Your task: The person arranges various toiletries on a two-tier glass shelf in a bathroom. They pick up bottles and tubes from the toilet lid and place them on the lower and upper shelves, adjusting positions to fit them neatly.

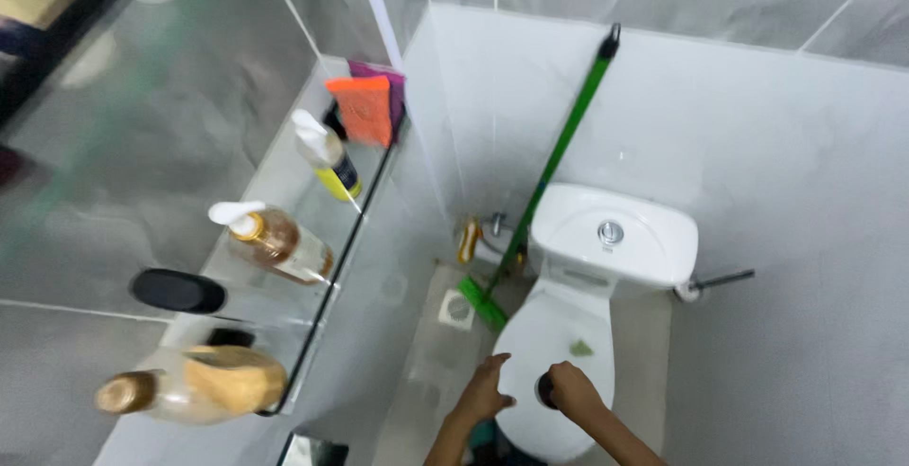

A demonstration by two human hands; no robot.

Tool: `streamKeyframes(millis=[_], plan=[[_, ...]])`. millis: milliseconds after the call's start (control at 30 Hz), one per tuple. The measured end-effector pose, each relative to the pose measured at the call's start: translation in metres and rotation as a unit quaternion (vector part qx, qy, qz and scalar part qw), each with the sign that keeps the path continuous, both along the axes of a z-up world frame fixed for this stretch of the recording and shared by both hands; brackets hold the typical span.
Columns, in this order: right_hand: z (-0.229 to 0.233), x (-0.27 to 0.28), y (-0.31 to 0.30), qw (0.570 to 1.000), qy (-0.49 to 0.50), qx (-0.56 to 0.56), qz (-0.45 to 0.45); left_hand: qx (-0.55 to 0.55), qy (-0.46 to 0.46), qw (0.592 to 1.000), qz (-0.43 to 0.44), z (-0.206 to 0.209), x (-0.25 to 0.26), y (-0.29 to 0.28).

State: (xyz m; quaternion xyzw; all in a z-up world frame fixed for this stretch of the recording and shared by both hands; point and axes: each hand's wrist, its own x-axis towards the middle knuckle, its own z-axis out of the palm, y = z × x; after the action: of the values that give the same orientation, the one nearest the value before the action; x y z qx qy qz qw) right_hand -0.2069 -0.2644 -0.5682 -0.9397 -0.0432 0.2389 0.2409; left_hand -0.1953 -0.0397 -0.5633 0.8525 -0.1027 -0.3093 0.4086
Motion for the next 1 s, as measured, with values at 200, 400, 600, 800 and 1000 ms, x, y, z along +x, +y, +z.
streamKeyframes(millis=[200, 400, 600, 800, 1000], plan=[[0.176, 0.062, 0.014, 0.99, -0.086, 0.058, 0.096, -0.066, -0.097, 0.992, -0.047, 0.094, 0.043, -0.001], [0.373, 0.096, 0.04, 0.97, -0.151, 0.07, 0.177, -0.176, -0.26, 0.948, 0.053, 0.191, 0.07, 0.005], [0.491, 0.112, 0.071, 0.945, -0.204, 0.075, 0.246, -0.153, -0.331, 0.918, 0.157, 0.303, 0.066, 0.025], [0.566, 0.131, 0.088, 0.9, -0.309, 0.137, 0.276, -0.17, -0.389, 0.874, 0.236, 0.402, 0.05, 0.044], [0.618, 0.134, 0.108, 0.912, -0.256, 0.292, 0.131, -0.244, -0.368, 0.855, 0.273, 0.465, 0.038, 0.067]])
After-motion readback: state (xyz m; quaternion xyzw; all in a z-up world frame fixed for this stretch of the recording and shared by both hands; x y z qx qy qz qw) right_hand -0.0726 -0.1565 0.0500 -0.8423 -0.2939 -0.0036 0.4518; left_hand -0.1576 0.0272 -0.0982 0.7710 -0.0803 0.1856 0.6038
